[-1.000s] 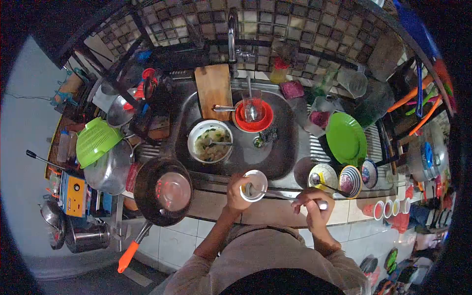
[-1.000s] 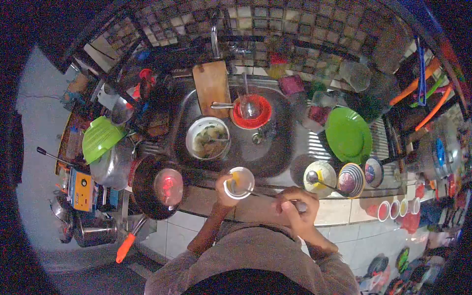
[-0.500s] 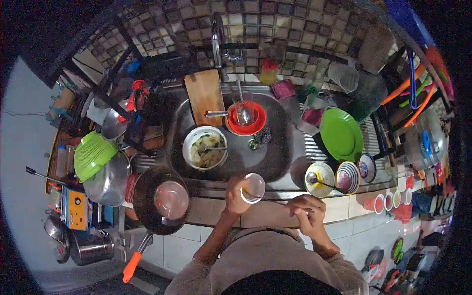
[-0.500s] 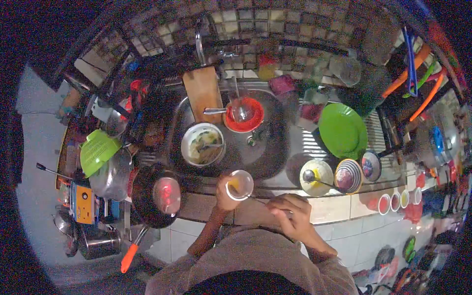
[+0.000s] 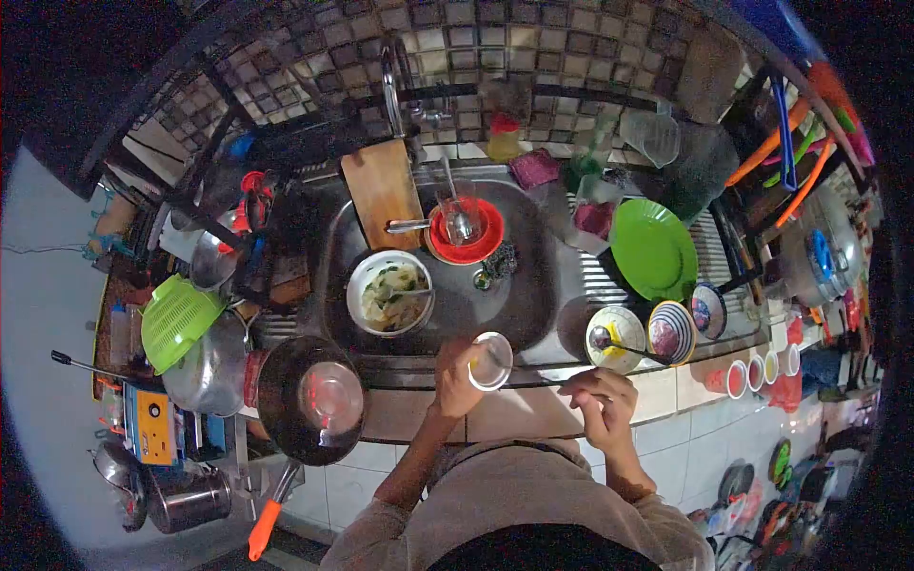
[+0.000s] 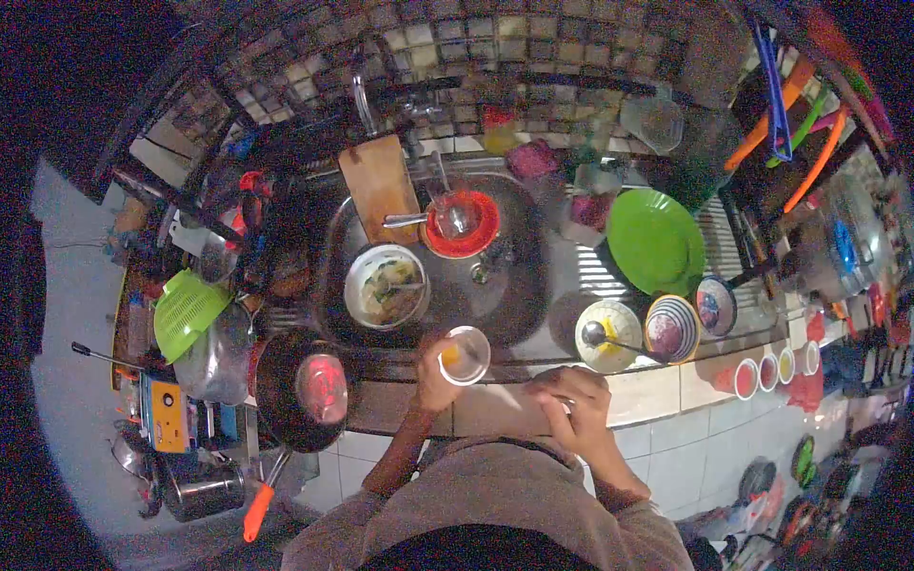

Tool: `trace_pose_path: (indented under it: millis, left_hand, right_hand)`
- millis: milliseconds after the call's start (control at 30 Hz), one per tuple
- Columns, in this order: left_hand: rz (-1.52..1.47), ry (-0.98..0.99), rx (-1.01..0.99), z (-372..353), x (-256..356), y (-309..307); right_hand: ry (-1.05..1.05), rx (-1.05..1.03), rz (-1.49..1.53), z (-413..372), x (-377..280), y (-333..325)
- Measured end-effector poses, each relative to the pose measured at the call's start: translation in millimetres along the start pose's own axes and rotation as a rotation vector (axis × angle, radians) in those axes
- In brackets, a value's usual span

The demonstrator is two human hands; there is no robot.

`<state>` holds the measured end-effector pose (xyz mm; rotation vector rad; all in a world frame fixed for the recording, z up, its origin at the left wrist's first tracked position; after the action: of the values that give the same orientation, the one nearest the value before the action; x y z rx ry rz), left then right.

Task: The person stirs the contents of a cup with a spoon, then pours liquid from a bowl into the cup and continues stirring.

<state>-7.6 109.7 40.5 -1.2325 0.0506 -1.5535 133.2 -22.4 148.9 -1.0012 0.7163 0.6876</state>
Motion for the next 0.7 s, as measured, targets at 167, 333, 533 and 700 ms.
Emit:
trace_pose_path:
  millis: [167,333,533,700]
  left_hand:
    - [0.005,0.071,0.053,5,9,-7]
    - [0.016,0.033,-0.018,6,1,-1]
    - [0.049,0.141,0.092,7,14,-13]
    - [0.032,0.168,0.07,13,20,-16]
  right_hand:
    - [0.024,0.042,0.11,-6,6,-1]
    - [-0.022,-0.078,-0.066,-4,-1,9]
    - [-0.013,-0.01,0.071,-1,-1,10]
    - [-0.126,-0.075,0.04,4,-15,18]
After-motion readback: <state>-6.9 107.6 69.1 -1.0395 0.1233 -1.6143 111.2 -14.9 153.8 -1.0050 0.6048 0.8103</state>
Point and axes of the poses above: each hand's wrist, its own z-axis towards the middle knuckle, its own y-axis out of the palm, x = y × z, the point moved 8 cm from there along z, towards the middle knuckle, and after that the axes turned 14 degrees about -x, right-handed, at the moved point
